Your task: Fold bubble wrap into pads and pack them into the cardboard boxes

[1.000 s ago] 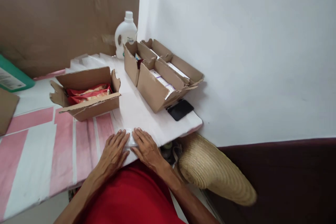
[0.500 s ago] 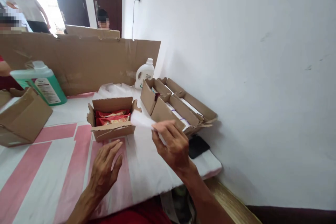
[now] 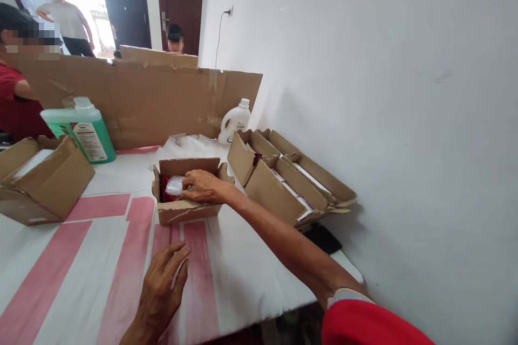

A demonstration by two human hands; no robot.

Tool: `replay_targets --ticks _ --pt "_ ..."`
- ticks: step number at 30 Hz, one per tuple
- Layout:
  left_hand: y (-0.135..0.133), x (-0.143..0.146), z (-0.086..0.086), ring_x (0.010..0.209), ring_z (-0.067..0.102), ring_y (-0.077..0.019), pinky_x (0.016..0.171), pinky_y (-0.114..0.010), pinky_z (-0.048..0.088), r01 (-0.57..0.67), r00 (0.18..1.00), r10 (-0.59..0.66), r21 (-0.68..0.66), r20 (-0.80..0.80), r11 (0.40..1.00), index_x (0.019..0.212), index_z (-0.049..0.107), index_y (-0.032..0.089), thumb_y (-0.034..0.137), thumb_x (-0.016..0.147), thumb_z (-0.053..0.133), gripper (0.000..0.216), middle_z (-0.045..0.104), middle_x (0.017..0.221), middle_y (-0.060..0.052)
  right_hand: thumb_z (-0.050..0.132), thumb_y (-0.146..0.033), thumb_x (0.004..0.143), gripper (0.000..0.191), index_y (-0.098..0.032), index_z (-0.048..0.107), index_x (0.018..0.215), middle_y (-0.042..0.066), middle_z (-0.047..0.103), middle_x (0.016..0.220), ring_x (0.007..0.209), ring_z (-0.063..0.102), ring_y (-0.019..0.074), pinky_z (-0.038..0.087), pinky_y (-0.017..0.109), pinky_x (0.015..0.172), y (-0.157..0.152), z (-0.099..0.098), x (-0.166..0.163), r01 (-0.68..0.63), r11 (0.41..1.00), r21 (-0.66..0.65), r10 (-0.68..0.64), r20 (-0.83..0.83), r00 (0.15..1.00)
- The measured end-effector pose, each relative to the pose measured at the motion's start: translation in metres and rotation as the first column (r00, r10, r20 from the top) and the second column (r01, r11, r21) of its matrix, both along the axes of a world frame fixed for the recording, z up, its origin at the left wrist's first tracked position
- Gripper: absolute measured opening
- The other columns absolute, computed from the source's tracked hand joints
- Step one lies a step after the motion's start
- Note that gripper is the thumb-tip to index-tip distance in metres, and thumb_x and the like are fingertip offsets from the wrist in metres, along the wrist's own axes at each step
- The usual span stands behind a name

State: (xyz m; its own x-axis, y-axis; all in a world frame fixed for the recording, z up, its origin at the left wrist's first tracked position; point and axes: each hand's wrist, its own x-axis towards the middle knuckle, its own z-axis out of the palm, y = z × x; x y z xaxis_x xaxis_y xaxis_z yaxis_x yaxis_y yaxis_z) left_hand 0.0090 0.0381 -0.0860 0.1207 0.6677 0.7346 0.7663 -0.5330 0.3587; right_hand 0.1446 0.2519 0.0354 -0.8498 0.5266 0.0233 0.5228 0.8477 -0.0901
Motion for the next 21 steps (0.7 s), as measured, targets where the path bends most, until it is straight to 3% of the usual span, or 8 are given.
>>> replay_targets --ticks 3,8,14,17,19,21 --pt "0.000 -0.003 0.000 0.105 0.070 -0.0176 0.090 -0.030 0.061 -0.001 1.000 0.001 -0.015 0.006 1.000 0.116 0.067 0.022 0.013 0.094 0.057 0.025 0.070 0.113 -0.008 0.052 -0.031 0.102 0.027 -0.014 0.073 0.099 0.009 0.071 0.102 0.090 0.063 0.0198 0.043 0.028 0.075 0.006 -0.002 0.001 0.096 0.995 -0.026 -0.096 0.000 0.995" --pt "-0.001 -0.004 -0.001 0.102 0.072 -0.0164 0.090 -0.029 0.061 -0.002 1.000 0.003 -0.036 0.017 0.999 0.112 0.068 0.022 0.016 0.095 0.056 0.021 0.071 0.110 -0.007 0.058 -0.025 0.097 0.021 -0.016 0.070 0.111 0.012 0.070 0.111 0.101 0.066 0.0243 0.045 0.029 0.077 0.008 -0.004 -0.003 0.180 0.983 -0.046 -0.180 -0.004 0.984" --pt "0.002 -0.010 0.009 0.099 0.073 -0.0171 0.087 -0.029 0.061 0.002 0.998 0.004 -0.082 0.069 0.997 0.109 0.071 0.024 0.022 0.096 0.057 0.019 0.073 0.107 -0.006 0.065 -0.028 0.095 0.014 -0.017 0.074 0.096 0.009 0.072 0.103 0.097 0.068 0.0220 0.046 0.028 0.077 -0.006 0.025 0.015 0.183 0.982 -0.055 -0.186 -0.061 0.981" --pt "0.008 -0.020 0.019 0.099 0.071 -0.0182 0.089 -0.033 0.060 -0.066 0.978 0.095 -0.159 0.184 0.985 0.105 0.072 0.024 0.029 0.096 0.057 0.018 0.073 0.106 -0.006 0.059 -0.028 0.100 0.019 -0.017 0.073 0.093 0.008 0.071 0.102 0.098 0.066 0.0194 0.046 0.029 0.085 -0.020 0.033 0.048 0.239 0.970 -0.034 -0.239 -0.259 0.936" --pt "0.015 -0.028 0.022 0.098 0.069 -0.0197 0.091 -0.037 0.058 -0.169 0.921 0.237 -0.231 0.310 0.958 0.107 0.071 0.023 0.038 0.095 0.058 0.023 0.072 0.107 -0.006 0.058 -0.032 0.101 0.022 -0.018 0.072 0.094 0.007 0.071 0.101 0.099 0.066 0.0180 0.046 0.030 0.091 -0.032 0.023 0.078 0.332 0.941 -0.074 -0.316 -0.551 0.773" --pt "0.027 -0.036 0.018 0.105 0.067 -0.0227 0.095 -0.042 0.056 -0.251 0.811 0.377 -0.315 0.447 0.915 0.119 0.066 0.022 0.049 0.094 0.056 0.038 0.070 0.116 -0.008 0.055 -0.043 0.101 0.030 -0.019 0.071 0.103 0.009 0.071 0.108 0.105 0.065 0.0197 0.046 0.033 0.097 -0.047 -0.002 0.106 0.458 0.857 -0.236 -0.441 -0.794 0.418"
